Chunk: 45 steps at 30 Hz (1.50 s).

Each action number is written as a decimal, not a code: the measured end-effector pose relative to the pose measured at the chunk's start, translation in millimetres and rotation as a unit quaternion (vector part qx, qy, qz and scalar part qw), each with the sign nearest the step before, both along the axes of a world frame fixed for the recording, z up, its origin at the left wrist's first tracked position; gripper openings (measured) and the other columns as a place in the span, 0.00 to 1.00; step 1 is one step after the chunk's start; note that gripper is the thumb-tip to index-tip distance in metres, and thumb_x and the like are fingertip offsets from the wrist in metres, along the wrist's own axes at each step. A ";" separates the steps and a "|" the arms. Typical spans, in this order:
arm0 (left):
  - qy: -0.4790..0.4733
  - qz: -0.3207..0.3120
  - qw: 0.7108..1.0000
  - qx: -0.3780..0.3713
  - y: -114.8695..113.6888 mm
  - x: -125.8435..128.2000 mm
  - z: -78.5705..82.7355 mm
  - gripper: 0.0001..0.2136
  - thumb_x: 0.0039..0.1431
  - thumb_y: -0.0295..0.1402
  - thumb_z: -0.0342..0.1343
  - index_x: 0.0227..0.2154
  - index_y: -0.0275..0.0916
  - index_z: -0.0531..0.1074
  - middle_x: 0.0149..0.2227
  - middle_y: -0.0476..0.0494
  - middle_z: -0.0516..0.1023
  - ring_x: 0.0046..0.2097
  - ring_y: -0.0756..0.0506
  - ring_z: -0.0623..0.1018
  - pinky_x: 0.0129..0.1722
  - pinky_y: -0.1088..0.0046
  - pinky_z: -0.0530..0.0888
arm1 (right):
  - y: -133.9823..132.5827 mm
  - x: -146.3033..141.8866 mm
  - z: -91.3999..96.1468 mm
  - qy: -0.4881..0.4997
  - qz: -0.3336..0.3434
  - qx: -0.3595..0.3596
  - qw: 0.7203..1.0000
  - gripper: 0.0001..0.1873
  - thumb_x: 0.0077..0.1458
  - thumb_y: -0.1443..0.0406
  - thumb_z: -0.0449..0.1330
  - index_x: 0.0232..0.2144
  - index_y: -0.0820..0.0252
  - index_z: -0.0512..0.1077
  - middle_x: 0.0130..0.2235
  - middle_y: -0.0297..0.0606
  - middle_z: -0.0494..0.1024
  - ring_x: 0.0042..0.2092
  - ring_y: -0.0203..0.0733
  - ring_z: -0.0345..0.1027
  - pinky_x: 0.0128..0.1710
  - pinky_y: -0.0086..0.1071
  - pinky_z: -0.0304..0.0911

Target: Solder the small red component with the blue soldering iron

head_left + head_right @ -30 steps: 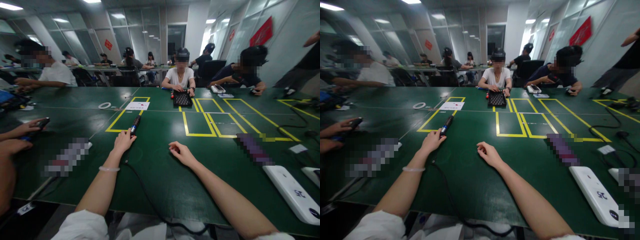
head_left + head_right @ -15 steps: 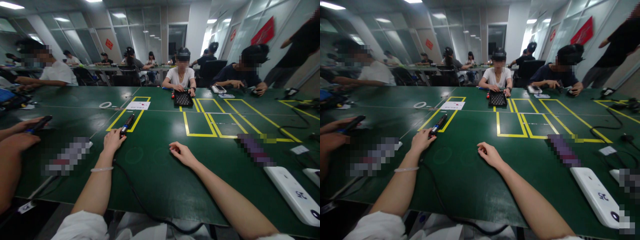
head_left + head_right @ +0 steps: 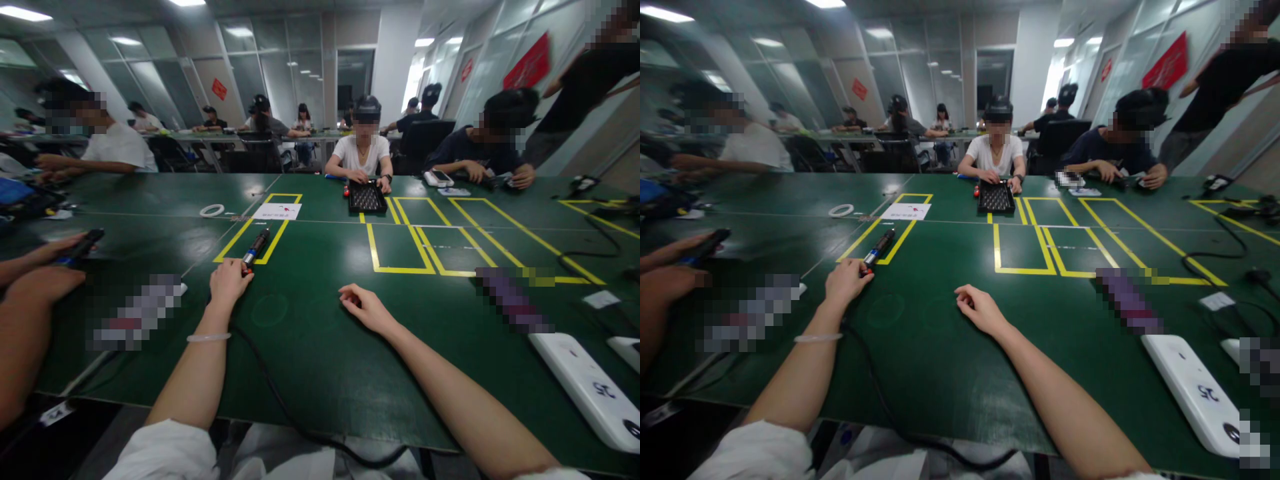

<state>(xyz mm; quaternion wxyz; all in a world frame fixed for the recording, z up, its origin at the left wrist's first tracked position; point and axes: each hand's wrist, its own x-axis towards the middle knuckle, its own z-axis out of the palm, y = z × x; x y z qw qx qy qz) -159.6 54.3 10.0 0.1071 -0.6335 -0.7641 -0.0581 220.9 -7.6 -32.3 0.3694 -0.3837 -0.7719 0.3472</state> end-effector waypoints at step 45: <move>-0.544 -0.368 0.731 -0.187 -54.9 171.4 -22.3 0.12 0.58 0.39 0.56 0.39 0.37 0.67 0.37 0.46 0.74 0.38 0.50 0.75 0.39 0.73 0.71 | -3.5 -5.0 3.1 -0.032 0.006 0.017 0.999 0.08 0.55 0.65 0.60 0.39 0.59 0.70 0.34 0.34 0.72 0.33 0.36 0.66 0.34 0.29 0.62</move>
